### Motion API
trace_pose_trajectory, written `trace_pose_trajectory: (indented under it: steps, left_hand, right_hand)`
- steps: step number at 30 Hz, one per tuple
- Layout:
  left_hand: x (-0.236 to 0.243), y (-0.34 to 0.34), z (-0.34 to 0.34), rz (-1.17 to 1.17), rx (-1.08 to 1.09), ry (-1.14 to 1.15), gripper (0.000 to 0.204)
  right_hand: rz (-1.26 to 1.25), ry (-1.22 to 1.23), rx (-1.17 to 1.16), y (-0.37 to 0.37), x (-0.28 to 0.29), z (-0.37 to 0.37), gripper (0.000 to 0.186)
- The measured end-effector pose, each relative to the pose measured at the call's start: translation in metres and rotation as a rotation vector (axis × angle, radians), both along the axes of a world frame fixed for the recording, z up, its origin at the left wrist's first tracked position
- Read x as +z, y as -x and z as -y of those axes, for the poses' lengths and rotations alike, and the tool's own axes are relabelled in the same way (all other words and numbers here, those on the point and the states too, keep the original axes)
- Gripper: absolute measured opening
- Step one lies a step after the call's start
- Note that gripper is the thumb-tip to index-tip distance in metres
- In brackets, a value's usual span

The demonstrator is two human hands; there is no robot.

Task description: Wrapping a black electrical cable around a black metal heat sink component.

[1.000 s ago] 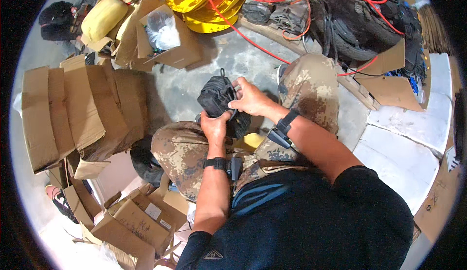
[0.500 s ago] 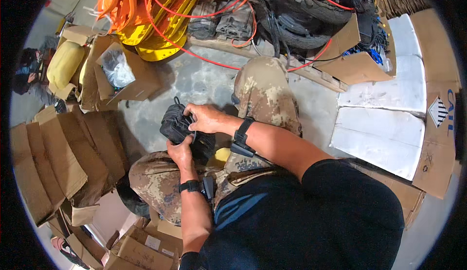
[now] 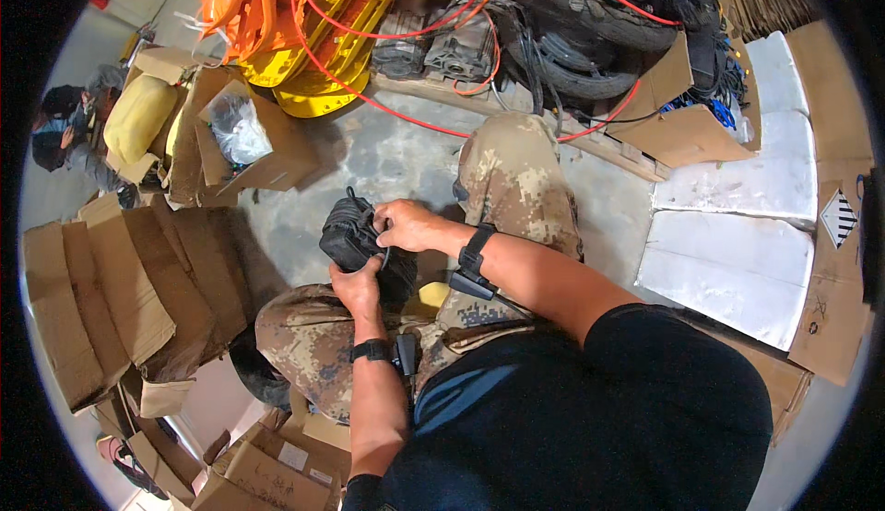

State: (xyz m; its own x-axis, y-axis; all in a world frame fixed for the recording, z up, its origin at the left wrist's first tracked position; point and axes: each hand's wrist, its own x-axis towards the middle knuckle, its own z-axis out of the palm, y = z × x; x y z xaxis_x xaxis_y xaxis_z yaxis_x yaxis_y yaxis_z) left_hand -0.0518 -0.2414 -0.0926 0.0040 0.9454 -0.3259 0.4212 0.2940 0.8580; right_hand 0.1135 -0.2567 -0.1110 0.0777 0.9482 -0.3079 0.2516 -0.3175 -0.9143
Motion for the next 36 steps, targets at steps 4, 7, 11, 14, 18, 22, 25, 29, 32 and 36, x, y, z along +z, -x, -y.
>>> trace_pose_trajectory:
  steps: [4, 7, 11, 14, 18, 22, 25, 29, 32, 36]
  left_hand:
    - [0.01, -0.007, 0.0, -0.123, -0.025, -0.003, 0.054]
    - [0.009, -0.006, 0.001, -0.074, -0.007, -0.017, 0.053]
    - [0.003, 0.001, -0.001, -0.104, -0.029, 0.027, 0.054]
    - [-0.002, 0.0, -0.001, -0.212, -0.066, -0.016, 0.055]
    - [-0.011, 0.005, -0.005, -0.187, -0.052, 0.007, 0.057]
    - [-0.017, 0.006, -0.007, -0.073, -0.043, 0.02, 0.06]
    - [-0.016, 0.013, -0.007, -0.17, -0.104, 0.069, 0.057]
    - [-0.009, 0.013, -0.003, -0.287, -0.231, 0.041, 0.062]
    - [0.008, 0.003, -0.003, -0.289, -0.278, 0.131, 0.073]
    - [0.005, 0.005, 0.001, -0.167, -0.293, 0.065, 0.077]
  right_hand:
    - [0.121, -0.073, -0.073, 0.001, -0.007, 0.002, 0.021]
    - [0.095, -0.16, -0.132, 0.004, -0.006, 0.004, 0.024]
    - [-0.055, -0.092, -0.145, -0.001, 0.0, -0.003, 0.022]
    - [-0.117, -0.105, -0.184, -0.006, -0.008, -0.005, 0.023]
    - [-0.071, -0.128, -0.189, -0.009, -0.009, -0.007, 0.024]
    - [-0.503, -0.083, -0.419, -0.017, 0.002, -0.015, 0.013]
    - [-0.619, -0.15, -0.598, -0.032, 0.014, -0.02, 0.017]
    - [-0.792, -0.196, -0.706, -0.052, 0.011, -0.023, 0.032]
    - [-0.822, -0.265, -0.691, -0.064, 0.01, -0.017, 0.052]
    - [-0.791, -0.186, -0.594, -0.051, 0.031, -0.016, 0.063]
